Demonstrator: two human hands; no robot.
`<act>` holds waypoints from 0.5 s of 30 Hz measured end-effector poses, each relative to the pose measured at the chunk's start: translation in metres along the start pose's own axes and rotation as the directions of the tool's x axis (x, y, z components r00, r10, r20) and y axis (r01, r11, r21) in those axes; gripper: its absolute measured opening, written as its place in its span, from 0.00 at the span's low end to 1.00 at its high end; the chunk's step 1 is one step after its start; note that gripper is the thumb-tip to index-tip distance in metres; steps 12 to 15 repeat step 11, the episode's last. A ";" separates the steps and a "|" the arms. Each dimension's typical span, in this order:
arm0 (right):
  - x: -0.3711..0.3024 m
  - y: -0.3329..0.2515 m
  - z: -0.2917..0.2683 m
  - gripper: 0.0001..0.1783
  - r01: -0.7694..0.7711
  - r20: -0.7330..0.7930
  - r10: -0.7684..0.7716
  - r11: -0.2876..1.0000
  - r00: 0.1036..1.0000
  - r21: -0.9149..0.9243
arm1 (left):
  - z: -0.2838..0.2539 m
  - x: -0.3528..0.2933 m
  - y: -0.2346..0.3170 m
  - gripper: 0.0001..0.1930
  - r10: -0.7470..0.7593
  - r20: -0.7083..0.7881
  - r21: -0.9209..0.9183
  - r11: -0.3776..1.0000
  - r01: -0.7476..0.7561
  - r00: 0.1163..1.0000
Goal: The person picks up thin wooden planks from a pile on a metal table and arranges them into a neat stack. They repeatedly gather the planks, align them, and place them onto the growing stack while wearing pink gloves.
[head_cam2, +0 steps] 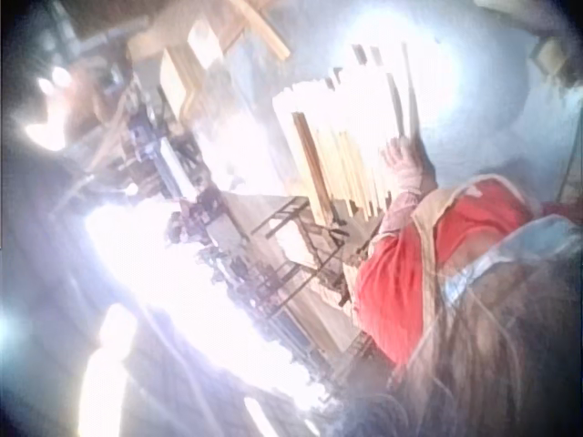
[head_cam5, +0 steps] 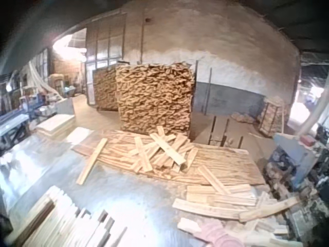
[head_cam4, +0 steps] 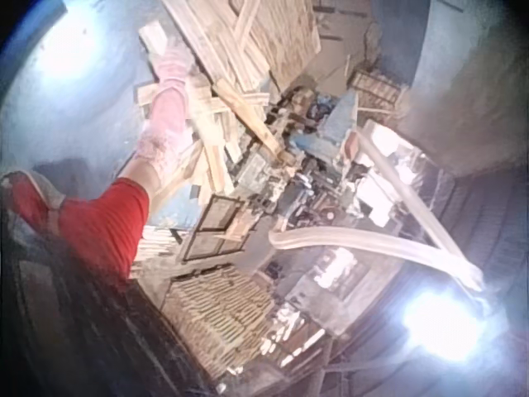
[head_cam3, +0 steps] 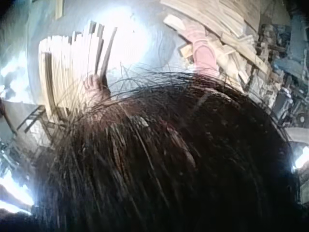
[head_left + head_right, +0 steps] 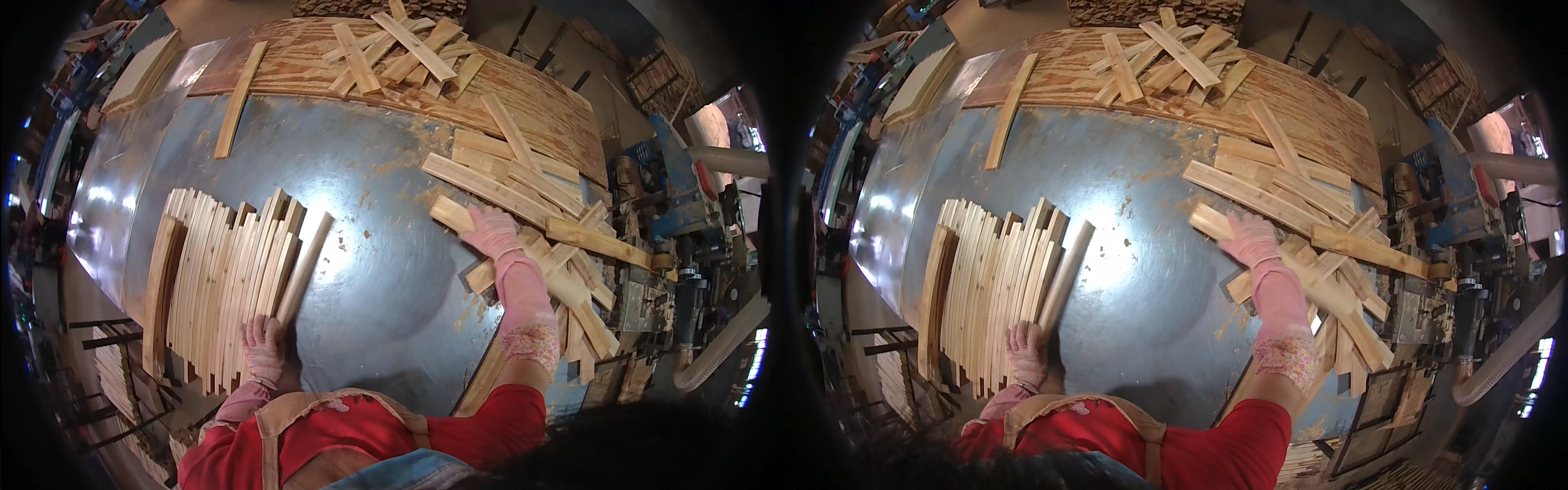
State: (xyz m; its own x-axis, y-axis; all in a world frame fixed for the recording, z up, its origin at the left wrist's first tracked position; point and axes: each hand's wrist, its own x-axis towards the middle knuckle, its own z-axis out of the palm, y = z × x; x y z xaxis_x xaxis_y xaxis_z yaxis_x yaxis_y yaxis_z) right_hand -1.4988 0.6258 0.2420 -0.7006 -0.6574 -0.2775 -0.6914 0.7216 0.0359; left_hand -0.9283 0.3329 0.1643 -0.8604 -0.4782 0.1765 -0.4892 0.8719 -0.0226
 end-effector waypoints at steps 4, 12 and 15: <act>0.014 -0.057 0.049 0.34 -0.033 -0.070 0.089 0.820 0.994 0.571 | -0.013 0.004 0.011 0.42 -0.058 -0.004 -0.093 0.994 0.058 0.998; 0.001 -0.156 0.035 0.38 0.106 -0.056 -0.090 0.814 0.994 0.571 | -0.006 0.081 0.159 0.48 0.157 0.366 -0.531 0.845 0.067 0.917; 0.001 -0.156 0.035 0.38 0.106 -0.056 -0.090 0.814 0.994 0.571 | -0.006 0.081 0.159 0.48 0.157 0.366 -0.531 0.845 0.067 0.917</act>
